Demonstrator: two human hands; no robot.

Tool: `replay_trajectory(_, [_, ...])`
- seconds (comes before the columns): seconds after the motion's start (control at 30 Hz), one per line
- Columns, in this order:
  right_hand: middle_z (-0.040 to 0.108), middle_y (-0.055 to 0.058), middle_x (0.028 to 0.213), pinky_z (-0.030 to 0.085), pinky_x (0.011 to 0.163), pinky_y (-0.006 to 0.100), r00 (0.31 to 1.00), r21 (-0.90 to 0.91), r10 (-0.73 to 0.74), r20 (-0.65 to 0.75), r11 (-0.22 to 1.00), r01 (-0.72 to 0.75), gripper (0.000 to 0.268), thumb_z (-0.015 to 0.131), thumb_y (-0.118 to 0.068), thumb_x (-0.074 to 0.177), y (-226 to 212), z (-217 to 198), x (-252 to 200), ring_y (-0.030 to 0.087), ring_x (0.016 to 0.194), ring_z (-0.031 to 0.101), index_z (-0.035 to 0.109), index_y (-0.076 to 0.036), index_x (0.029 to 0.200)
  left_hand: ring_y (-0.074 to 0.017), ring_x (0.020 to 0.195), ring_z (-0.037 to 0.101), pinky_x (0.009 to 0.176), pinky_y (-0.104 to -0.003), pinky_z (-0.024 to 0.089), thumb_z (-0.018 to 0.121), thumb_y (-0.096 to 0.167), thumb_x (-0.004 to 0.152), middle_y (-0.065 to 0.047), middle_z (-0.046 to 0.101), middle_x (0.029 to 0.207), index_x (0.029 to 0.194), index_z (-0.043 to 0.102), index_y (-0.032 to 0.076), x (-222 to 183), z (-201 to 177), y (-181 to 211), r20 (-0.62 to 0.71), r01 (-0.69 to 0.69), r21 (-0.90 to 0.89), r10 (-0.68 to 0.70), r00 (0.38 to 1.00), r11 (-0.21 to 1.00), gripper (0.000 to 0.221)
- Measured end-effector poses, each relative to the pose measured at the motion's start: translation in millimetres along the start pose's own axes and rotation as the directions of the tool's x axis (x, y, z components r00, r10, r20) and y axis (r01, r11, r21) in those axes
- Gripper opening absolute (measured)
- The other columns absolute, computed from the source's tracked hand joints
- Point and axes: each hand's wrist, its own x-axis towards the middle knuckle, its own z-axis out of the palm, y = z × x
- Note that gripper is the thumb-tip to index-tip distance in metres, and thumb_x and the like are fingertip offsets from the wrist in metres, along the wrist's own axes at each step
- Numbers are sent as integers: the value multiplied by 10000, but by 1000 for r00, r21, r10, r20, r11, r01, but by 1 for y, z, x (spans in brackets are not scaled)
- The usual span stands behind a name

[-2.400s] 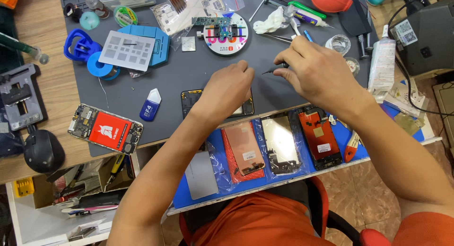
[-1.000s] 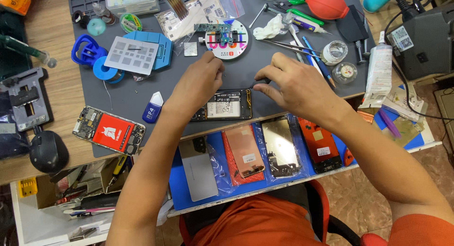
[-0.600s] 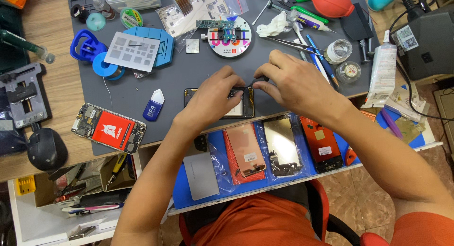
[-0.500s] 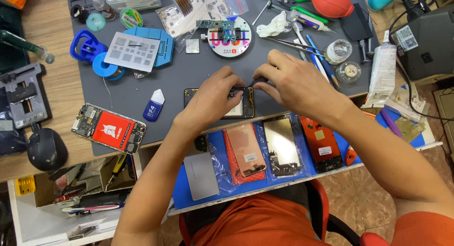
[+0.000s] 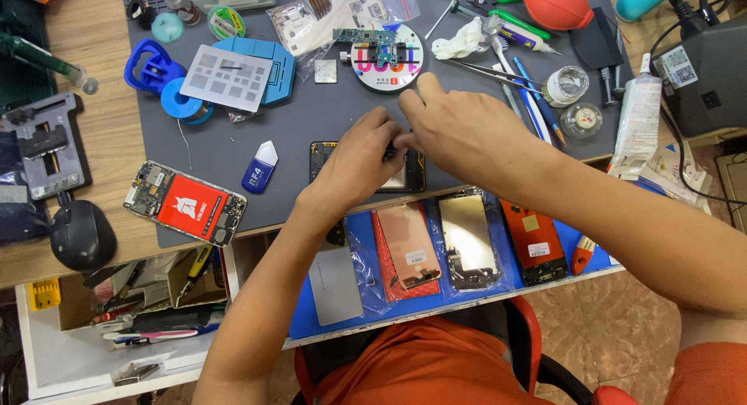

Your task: The person uses a screwdriver to remove screws from the back of a disassembled smartphone. They then use a plastic pry tool to lift and remove a metal bracket from the device's interior.

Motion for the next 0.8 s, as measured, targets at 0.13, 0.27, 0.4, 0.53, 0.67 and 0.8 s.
replay_trajectory(0.13, [427,200,1187,506,515,563,965,306,-154,211,948,85,374,546,138,858,7,-20,5,422,733,606,494,-56,1173,-365,987,570,858,-482,482,620,73,931,-126,558,1080,1109,636,57,0,-5,4,21,17,-14,-17,1000,1000,180])
replay_trajectory(0.27, [515,98,965,530,494,434,996,136,-83,11,987,81,307,701,-358,1048,19,-2,0,283,677,652,536,-110,976,-329,948,584,799,-460,484,674,99,966,-99,551,1021,1104,698,47,-1,-8,8,26,24,-8,-24,999,1000,149])
replay_trajectory(0.4, [568,133,1055,533,630,525,999,399,-51,-15,916,53,214,706,-255,1046,31,-23,-5,383,807,644,619,-62,1074,-315,977,611,811,-452,498,664,110,985,-105,596,1066,1165,677,33,-1,-13,13,29,24,-13,-24,999,1000,197])
replay_trajectory(0.53, [573,138,1039,517,668,536,998,451,-38,-42,891,53,222,712,-267,1045,34,-23,-11,404,803,639,646,-61,1096,-306,887,638,729,-453,494,722,141,983,-89,607,1018,1087,674,51,3,-9,11,-25,-14,-8,14,1000,1000,145])
replay_trajectory(0.67, [578,130,1043,512,626,551,1000,442,15,-14,897,-8,227,704,-294,1048,41,-20,-20,410,814,639,658,-95,1145,-330,770,592,600,-488,457,651,132,1021,-93,554,914,952,661,41,12,2,2,32,-118,223,113,993,968,114])
replay_trajectory(0.8, [614,96,1085,551,616,565,997,376,61,49,924,-75,268,708,-359,1015,45,-12,-33,386,891,670,683,-139,1166,-332,542,480,399,-481,355,650,40,960,-84,497,814,773,537,80,23,11,1,120,-159,408,120,986,899,222])
